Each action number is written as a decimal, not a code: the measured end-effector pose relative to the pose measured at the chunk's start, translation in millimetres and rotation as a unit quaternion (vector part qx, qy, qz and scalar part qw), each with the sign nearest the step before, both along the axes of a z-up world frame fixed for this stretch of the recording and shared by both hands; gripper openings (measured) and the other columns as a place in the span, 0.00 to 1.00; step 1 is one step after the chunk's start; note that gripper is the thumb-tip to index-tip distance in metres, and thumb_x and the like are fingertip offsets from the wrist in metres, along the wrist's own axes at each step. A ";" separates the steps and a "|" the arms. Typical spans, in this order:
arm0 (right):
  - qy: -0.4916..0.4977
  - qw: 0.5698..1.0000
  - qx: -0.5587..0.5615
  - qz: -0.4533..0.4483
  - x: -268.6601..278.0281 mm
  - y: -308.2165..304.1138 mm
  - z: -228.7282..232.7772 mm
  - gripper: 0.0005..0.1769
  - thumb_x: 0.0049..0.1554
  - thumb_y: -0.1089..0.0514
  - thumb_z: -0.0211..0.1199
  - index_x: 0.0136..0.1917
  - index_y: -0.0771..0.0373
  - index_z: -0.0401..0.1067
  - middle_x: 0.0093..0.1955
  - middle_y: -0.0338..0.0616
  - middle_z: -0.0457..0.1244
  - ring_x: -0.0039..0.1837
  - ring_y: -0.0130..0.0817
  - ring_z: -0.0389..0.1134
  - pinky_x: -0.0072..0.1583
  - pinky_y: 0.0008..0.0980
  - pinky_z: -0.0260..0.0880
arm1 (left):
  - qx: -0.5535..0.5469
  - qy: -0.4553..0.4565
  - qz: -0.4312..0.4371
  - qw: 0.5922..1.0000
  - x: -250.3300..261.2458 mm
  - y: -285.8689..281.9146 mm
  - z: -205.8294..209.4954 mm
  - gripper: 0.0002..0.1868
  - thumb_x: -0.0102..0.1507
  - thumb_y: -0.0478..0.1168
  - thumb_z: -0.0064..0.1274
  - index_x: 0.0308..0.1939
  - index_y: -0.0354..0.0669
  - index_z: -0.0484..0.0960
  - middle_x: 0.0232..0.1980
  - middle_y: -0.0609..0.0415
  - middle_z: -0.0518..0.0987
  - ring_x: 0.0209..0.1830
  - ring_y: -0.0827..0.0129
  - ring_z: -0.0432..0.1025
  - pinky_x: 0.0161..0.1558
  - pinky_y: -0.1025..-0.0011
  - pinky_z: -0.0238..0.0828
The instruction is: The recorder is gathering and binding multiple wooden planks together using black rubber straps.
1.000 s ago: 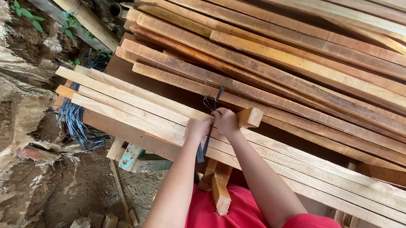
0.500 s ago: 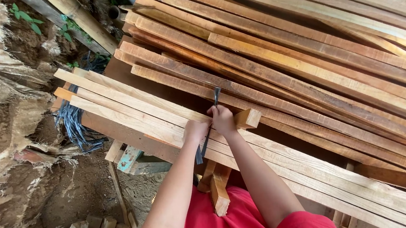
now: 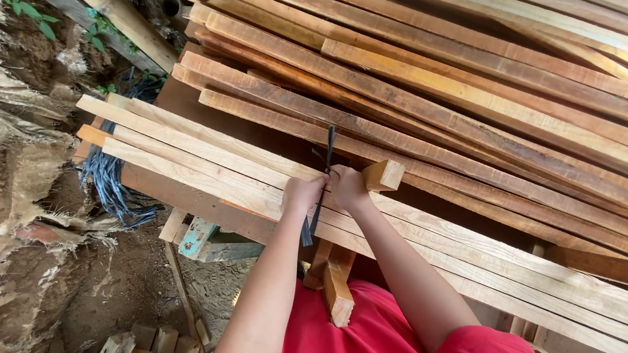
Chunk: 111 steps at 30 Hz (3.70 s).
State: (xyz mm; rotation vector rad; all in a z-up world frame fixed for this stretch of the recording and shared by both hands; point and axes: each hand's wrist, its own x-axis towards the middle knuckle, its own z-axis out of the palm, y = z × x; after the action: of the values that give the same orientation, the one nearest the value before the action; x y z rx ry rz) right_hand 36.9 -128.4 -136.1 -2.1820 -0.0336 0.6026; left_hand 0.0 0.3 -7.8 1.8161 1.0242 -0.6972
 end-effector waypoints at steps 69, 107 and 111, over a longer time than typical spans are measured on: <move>-0.283 0.952 0.115 -0.033 -3.0 13.4 4.7 0.10 0.64 0.60 0.60 0.43 0.55 0.80 0.36 0.44 0.64 0.39 0.44 0.70 0.41 0.35 0.71 | 0.189 -0.190 -0.186 0.945 96.2 36.5 -22.9 0.18 0.67 0.57 0.44 0.43 0.56 0.85 0.44 0.51 0.84 0.54 0.50 0.77 0.56 0.54 0.74; -0.008 0.974 0.181 -0.136 18.3 21.7 -11.8 0.12 0.61 0.70 0.53 0.52 0.64 0.77 0.38 0.45 0.72 0.37 0.26 0.70 0.44 0.26 0.72 | -0.019 -0.322 0.147 0.935 22.6 -1.5 -83.9 0.10 0.69 0.44 0.53 0.45 0.43 0.85 0.33 0.54 0.85 0.42 0.62 0.82 0.51 0.63 0.76; 0.038 0.976 0.143 -0.159 16.2 22.6 22.5 0.10 0.59 0.65 0.60 0.55 0.67 0.72 0.42 0.50 0.73 0.41 0.31 0.74 0.45 0.29 0.76 | -0.047 -0.302 0.120 0.944 3.7 -1.9 -76.3 0.11 0.71 0.47 0.47 0.43 0.51 0.84 0.24 0.58 0.81 0.30 0.70 0.77 0.39 0.72 0.74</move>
State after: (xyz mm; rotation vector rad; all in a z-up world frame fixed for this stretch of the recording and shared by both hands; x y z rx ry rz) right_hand 53.1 -105.8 -113.6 -1.8341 0.2502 0.4654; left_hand 3.7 -1.6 -84.1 1.6284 0.7572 -0.0215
